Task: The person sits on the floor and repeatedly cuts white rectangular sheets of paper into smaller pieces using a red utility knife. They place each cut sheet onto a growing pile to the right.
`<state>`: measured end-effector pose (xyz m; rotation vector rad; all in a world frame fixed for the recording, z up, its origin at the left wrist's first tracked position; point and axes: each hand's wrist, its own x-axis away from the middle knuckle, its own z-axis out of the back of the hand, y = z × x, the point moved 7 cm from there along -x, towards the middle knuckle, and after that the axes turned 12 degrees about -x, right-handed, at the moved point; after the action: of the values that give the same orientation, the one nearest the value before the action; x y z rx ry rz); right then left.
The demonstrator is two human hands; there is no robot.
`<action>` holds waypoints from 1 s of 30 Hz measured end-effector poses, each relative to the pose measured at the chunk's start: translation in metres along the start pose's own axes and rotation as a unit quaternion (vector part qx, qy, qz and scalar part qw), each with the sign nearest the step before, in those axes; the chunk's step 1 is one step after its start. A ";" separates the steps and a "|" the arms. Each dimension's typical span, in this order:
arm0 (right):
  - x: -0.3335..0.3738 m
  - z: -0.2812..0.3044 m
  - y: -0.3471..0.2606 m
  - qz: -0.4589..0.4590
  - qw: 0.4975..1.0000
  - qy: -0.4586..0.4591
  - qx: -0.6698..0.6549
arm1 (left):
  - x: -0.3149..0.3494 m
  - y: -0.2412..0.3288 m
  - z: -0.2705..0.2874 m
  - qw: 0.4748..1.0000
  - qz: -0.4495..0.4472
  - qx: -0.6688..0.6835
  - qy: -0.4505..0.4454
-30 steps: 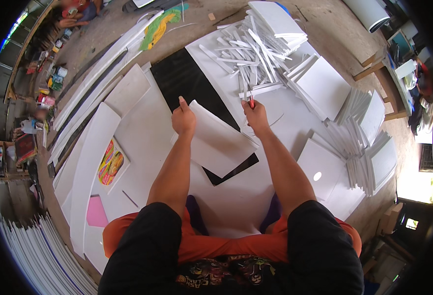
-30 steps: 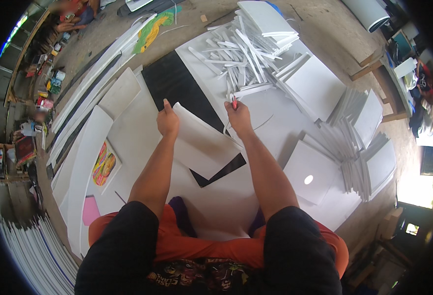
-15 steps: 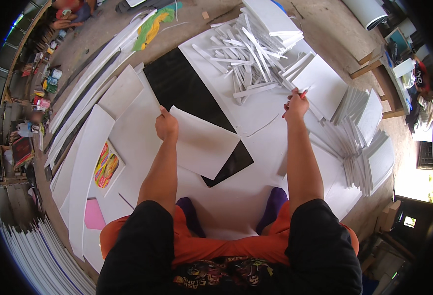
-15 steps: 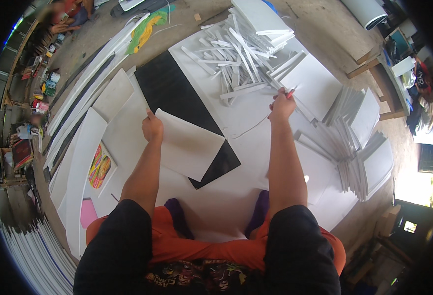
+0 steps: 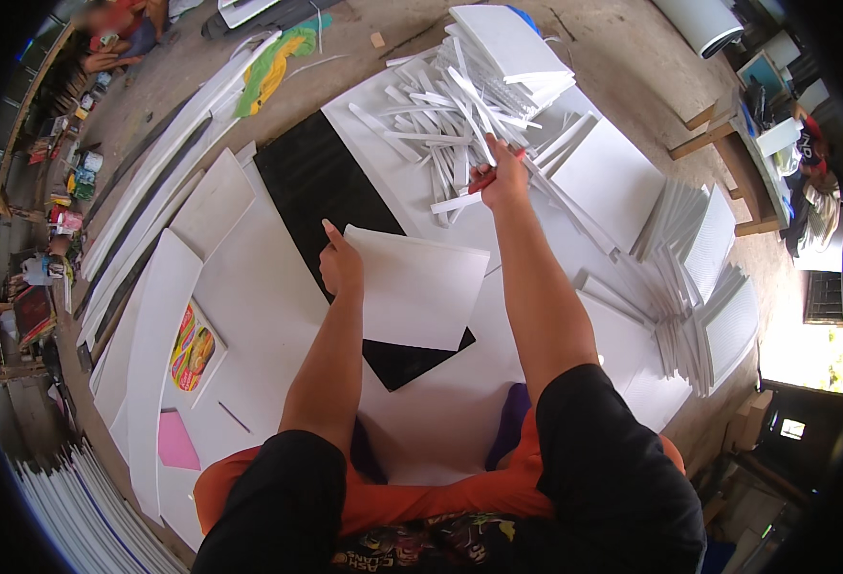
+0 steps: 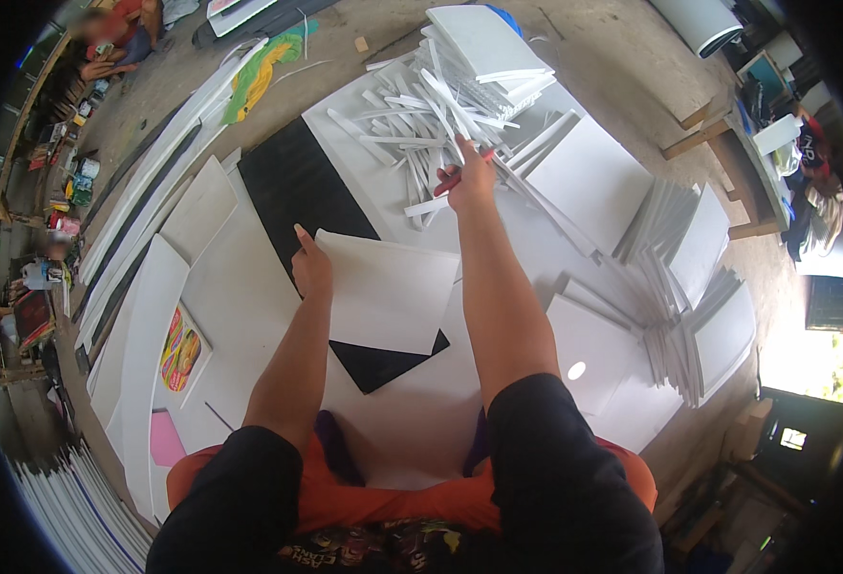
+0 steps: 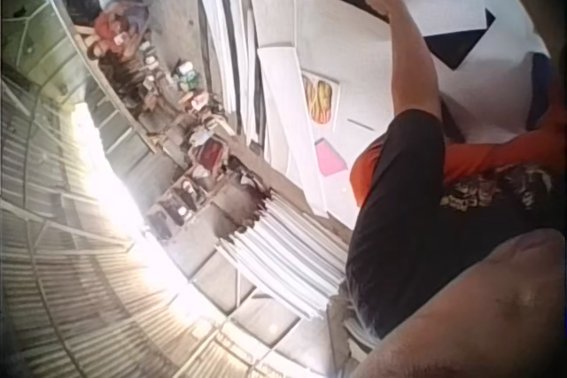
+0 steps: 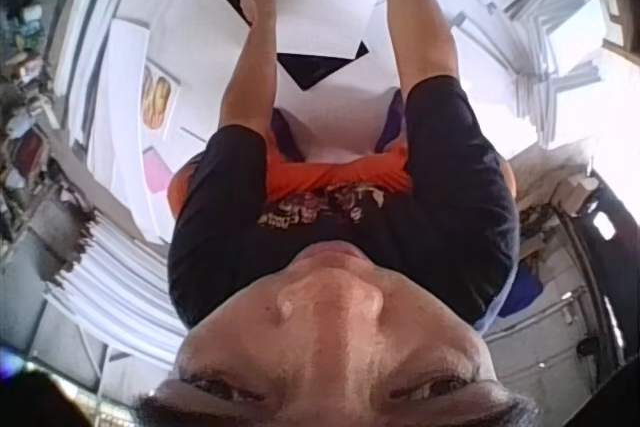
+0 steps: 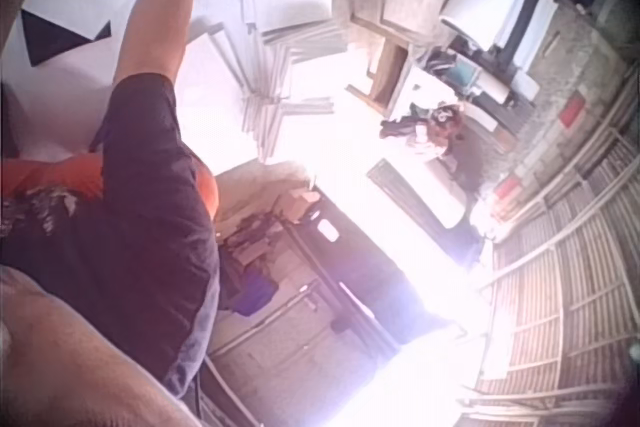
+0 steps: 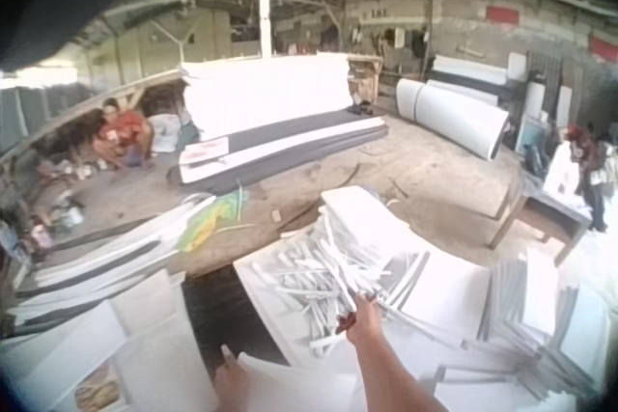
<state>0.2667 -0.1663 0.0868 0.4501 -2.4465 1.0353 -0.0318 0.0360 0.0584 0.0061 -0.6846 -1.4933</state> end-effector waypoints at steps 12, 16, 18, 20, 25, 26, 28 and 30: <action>0.108 0.011 -0.002 0.070 0.569 -0.198 0.795 | 0.010 0.044 -0.022 0.995 -0.047 0.074 -0.040; 0.100 0.030 -0.049 0.144 0.566 -0.152 0.797 | 0.020 0.056 -0.070 0.940 -0.230 0.244 -0.066; 0.101 0.036 -0.087 0.141 0.546 -0.123 0.817 | 0.050 0.064 -0.085 0.909 -0.303 0.256 -0.131; 0.095 0.059 -0.124 0.109 0.536 -0.091 0.832 | 0.097 0.072 -0.093 0.875 -0.363 0.238 -0.216; 0.093 0.133 -0.186 0.024 0.534 -0.016 0.845 | 0.189 0.050 -0.144 0.853 -0.326 0.216 -0.344; 0.094 0.148 -0.192 0.005 0.527 0.003 0.850 | 0.202 0.041 -0.155 0.853 -0.322 0.212 -0.353; 0.095 0.180 -0.200 -0.037 0.514 0.039 0.856 | 0.234 0.024 -0.172 0.844 -0.321 0.186 -0.387; 0.096 0.213 -0.211 -0.009 0.534 0.054 0.844 | 0.261 0.008 -0.192 0.829 -0.337 0.183 -0.407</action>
<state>0.2239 -0.4759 0.1284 0.8050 -0.4413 2.9366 0.0374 -0.2777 0.0127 -0.1148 -1.8040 -2.0136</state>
